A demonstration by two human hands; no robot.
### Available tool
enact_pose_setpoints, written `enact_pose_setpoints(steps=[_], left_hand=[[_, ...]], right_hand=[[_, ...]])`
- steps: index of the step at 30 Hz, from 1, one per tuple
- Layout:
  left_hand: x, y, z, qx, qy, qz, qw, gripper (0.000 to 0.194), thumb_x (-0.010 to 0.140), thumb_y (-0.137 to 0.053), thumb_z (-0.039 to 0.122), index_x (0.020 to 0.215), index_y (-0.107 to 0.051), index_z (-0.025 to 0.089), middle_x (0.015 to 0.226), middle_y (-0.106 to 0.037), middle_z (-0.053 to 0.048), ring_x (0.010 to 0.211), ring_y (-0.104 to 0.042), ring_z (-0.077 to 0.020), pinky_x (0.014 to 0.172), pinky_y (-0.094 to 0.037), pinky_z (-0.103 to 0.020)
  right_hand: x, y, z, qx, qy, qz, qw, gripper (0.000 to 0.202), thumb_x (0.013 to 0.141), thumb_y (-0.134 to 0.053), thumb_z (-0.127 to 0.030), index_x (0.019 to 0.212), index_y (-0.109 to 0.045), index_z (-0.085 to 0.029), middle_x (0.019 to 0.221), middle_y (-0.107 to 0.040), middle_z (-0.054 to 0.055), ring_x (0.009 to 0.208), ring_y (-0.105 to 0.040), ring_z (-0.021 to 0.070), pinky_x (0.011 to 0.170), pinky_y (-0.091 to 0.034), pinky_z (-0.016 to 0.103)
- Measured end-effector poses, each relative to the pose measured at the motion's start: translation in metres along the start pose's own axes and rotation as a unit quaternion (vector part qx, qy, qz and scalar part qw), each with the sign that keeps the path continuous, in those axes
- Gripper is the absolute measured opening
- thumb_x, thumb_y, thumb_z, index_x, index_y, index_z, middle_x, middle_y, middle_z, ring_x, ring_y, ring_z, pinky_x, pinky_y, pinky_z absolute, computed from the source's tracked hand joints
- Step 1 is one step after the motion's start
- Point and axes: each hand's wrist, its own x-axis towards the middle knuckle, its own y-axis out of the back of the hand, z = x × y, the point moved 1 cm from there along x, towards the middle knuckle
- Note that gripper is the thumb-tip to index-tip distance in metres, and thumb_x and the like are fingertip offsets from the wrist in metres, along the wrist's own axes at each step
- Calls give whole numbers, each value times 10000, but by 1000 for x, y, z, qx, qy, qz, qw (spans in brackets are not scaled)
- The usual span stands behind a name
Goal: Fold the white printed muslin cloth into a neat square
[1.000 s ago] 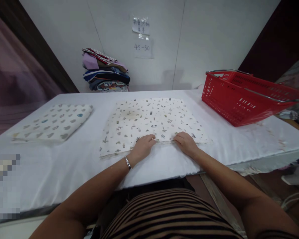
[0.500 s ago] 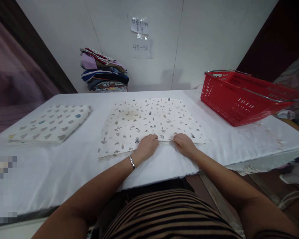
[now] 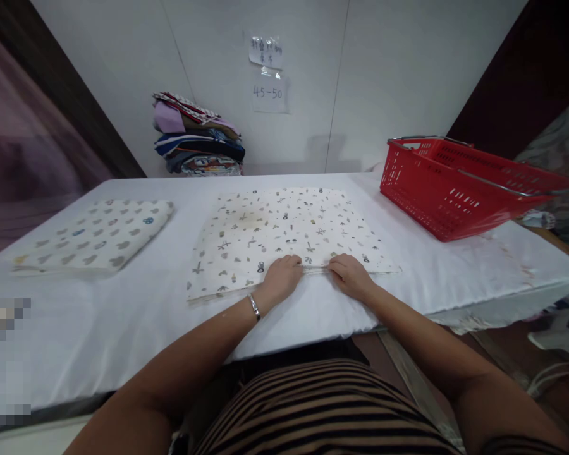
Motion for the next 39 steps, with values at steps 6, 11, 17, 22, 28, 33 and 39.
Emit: enact_pose_setpoints(steps=[6,11,17,22,28,33,39], left_hand=[[0,4,4,-20,-14,27,999,274,924,-361,199,899,-631,166,1057,-604,-73,973,-529,-204,820,-428,-349],[-4,2,3,-50,-21,75,996,216,924,-375,204,903,-587,165,1060,-600,-65,962,-529,-190,839,-440,-349],[-3,-3,-1,-103,5,87,991,178,924,-378,209,880,-548,176,948,-596,-50,879,-545,-170,781,-449,-316],[-2,-3,-1,-71,15,73,995,194,930,-375,228,845,-542,180,844,-604,-35,788,-555,-169,706,-428,-308],[-3,-6,1,17,-23,46,999,213,930,-384,202,850,-576,159,843,-651,-52,804,-589,-189,738,-419,-337],[-3,-8,1,36,-13,46,998,218,930,-389,195,854,-590,157,821,-667,-52,803,-604,-192,735,-422,-338],[-1,-3,2,9,35,47,998,245,942,-375,245,869,-592,159,833,-671,-56,801,-610,-188,730,-425,-327]], right_hand=[[0,1,-2,-8,-6,-4,1000,173,888,-460,-197,937,-622,-161,989,-626,108,923,-523,222,783,-406,350],[1,-1,-2,-28,2,3,1000,183,913,-470,-249,984,-615,-163,1006,-626,98,931,-520,216,774,-396,340],[3,-3,-3,-70,20,-2,997,175,920,-456,-208,919,-626,-168,1005,-628,99,910,-516,216,750,-386,339],[4,1,-3,-57,27,9,998,178,921,-447,-189,922,-623,-164,986,-633,95,904,-519,209,753,-393,325],[6,1,-1,-105,16,-40,993,186,905,-444,-136,864,-624,-155,789,-620,67,775,-522,196,702,-377,309],[8,3,-4,-101,24,-63,993,196,906,-448,-146,1022,-606,-142,886,-638,85,826,-531,201,737,-379,314],[12,0,-9,-82,8,-47,996,211,920,-470,-256,1075,-578,-163,995,-623,106,891,-518,215,747,-373,323]])
